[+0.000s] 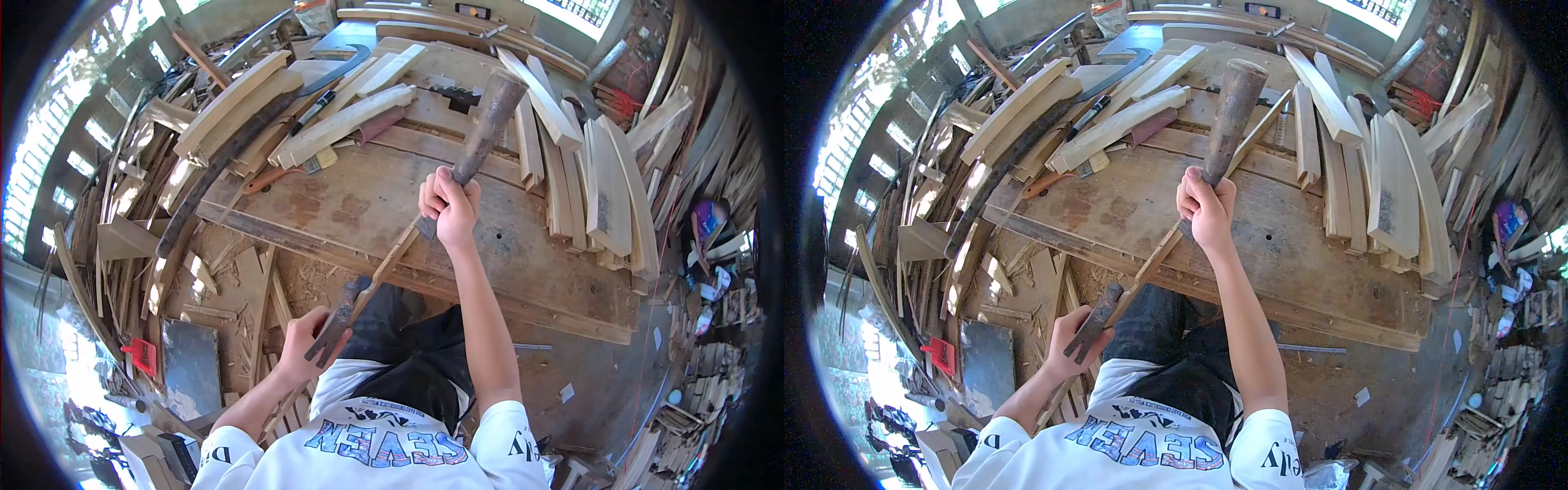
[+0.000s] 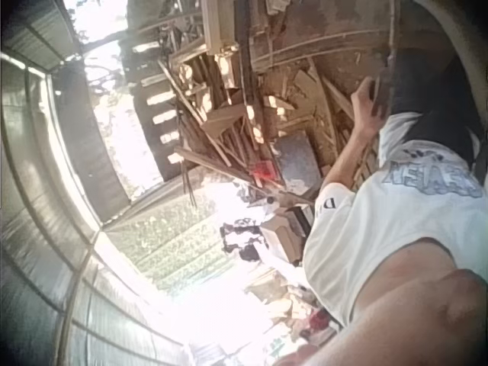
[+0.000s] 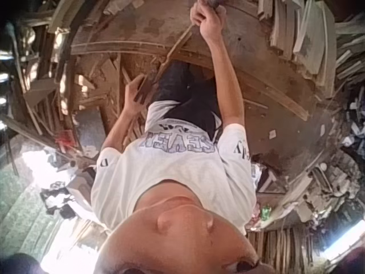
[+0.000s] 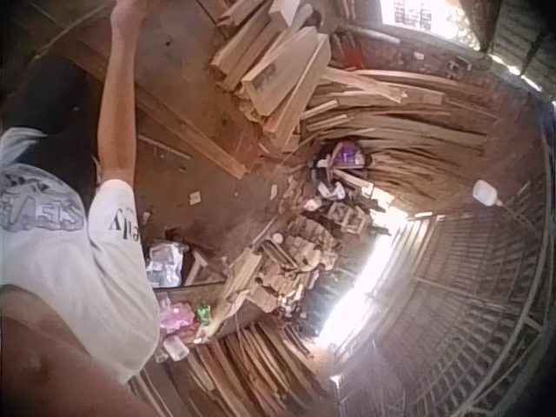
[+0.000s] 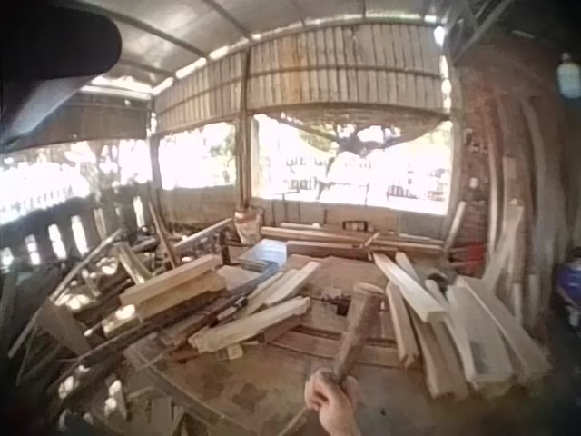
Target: Shaping a piece of wood using a chisel and hammer followed by sanding.
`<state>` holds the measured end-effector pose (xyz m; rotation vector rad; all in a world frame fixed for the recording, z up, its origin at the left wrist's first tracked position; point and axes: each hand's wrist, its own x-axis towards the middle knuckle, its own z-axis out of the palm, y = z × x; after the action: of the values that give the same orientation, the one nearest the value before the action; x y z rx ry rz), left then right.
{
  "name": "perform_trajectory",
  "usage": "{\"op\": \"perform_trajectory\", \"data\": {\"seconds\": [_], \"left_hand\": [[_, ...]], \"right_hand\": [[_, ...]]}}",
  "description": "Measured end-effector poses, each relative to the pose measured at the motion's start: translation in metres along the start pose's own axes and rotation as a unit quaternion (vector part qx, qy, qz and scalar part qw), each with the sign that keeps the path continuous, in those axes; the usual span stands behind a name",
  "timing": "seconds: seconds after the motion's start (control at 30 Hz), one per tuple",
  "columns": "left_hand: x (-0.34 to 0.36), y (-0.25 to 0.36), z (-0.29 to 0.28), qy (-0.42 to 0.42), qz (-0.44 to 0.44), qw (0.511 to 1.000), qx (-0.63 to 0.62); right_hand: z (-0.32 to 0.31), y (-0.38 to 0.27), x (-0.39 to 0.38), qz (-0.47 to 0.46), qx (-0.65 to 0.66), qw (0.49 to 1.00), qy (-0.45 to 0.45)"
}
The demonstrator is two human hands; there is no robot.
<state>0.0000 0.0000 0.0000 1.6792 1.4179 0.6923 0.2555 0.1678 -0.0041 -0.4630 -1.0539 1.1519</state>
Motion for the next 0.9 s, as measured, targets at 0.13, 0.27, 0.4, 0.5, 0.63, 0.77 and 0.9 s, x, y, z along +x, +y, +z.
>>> {"op": "perform_trajectory", "data": {"seconds": [0.13, 0.27, 0.4, 0.5, 0.63, 0.77, 0.9], "left_hand": [[0.004, 0.001, 0.003, 0.007, 0.02, 1.0, 0.017], [0.007, -0.004, 0.008, 0.022, 0.08, 0.995, 0.053], [0.01, -0.008, 0.01, 0.01, 0.079, 0.997, 0.02], [0.009, -0.008, 0.012, 0.0, 0.06, 0.998, -0.008], [0.011, -0.008, 0.014, 0.001, 0.047, 0.998, -0.03], [0.01, -0.007, 0.011, -0.016, 0.04, 0.999, -0.009], [0.012, -0.01, 0.011, -0.025, 0.041, 0.999, -0.009]], "right_hand": [[-0.002, -0.004, 0.003, -0.019, -0.028, 0.999, -0.017], [-0.001, -0.005, 0.003, -0.028, -0.005, 0.999, -0.028], [0.0, -0.006, 0.002, -0.025, 0.007, 1.0, -0.017], [-0.001, -0.002, -0.002, -0.023, 0.002, 0.999, -0.025], [-0.002, 0.006, -0.006, -0.007, 0.033, 0.999, -0.04], [-0.003, 0.009, -0.011, 0.049, 0.115, 0.992, -0.011], [0.004, 0.015, -0.018, 0.103, 0.215, 0.971, 0.014]]}}
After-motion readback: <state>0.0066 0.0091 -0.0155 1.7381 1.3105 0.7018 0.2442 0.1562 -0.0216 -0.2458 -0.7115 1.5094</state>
